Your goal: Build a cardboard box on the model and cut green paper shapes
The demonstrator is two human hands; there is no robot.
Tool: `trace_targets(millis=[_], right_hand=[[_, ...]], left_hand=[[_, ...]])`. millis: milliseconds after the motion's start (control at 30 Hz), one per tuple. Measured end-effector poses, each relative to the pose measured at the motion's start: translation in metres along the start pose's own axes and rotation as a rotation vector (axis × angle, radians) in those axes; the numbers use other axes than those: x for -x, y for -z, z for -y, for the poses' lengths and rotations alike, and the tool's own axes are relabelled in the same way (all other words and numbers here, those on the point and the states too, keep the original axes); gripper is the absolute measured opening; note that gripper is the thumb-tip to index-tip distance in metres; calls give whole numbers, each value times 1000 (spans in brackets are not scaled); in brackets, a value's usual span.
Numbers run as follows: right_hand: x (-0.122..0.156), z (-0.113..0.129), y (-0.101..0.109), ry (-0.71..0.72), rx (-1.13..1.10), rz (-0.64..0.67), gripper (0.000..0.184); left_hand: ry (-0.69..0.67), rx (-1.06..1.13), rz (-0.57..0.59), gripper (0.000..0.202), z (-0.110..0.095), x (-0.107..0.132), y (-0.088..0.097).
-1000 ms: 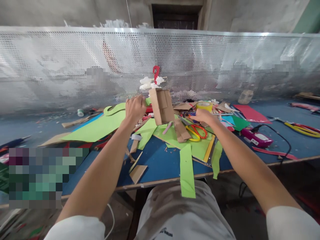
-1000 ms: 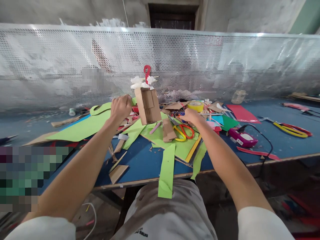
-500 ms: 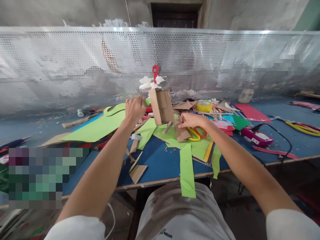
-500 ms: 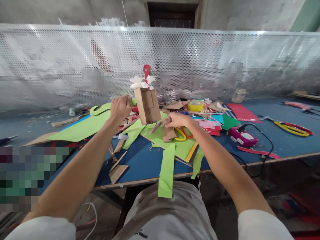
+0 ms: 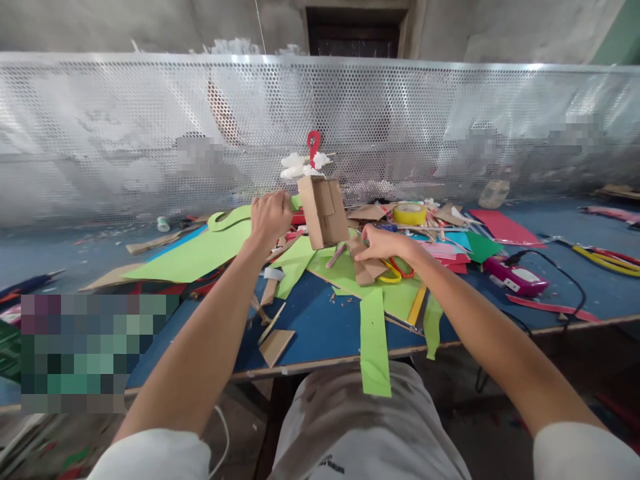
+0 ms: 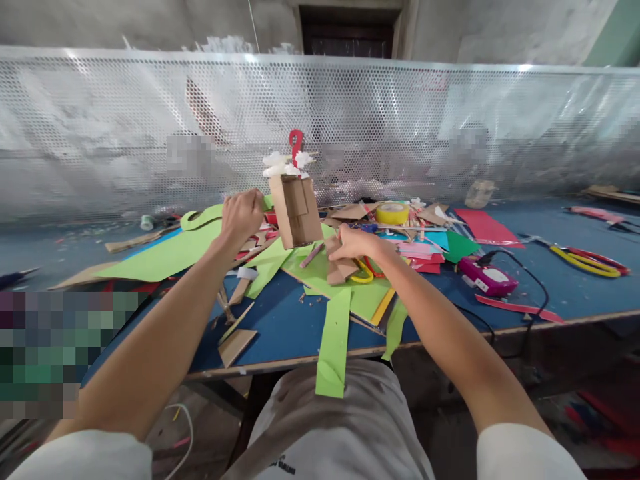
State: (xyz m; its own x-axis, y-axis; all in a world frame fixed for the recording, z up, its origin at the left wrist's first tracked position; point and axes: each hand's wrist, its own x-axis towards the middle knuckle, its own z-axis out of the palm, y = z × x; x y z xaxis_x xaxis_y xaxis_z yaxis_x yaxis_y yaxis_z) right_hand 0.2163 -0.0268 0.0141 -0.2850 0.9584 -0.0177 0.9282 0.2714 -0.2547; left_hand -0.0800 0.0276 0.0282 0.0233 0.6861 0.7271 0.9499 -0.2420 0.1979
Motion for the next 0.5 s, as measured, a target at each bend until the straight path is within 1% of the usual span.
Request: trace_targets(millis=[67, 133, 200, 267, 300, 367, 500], right_hand=[[0, -5, 2, -36, -122, -20, 59], [1, -10, 6, -72, -278, -25, 55], [4, -14, 10, -76, -410, -29, 43], [6, -18, 15, -41, -509, -57, 26], [7, -20, 17, -18, -554, -89, 18], [8, -23, 22, 22, -656, -184, 11], [8, -18, 27, 117, -796, -412, 10]], left_hand=[[0, -2, -8, 40, 1, 0, 0], [-2, 1, -6, 39, 1, 0, 0], [5, 8, 1, 39, 0, -1, 1], [9, 11, 9, 39, -1, -1, 2], [8, 9, 10, 39, -2, 0, 2], [-5, -1, 9, 38, -3, 0, 2], [-44, -13, -6, 38, -7, 3, 2]])
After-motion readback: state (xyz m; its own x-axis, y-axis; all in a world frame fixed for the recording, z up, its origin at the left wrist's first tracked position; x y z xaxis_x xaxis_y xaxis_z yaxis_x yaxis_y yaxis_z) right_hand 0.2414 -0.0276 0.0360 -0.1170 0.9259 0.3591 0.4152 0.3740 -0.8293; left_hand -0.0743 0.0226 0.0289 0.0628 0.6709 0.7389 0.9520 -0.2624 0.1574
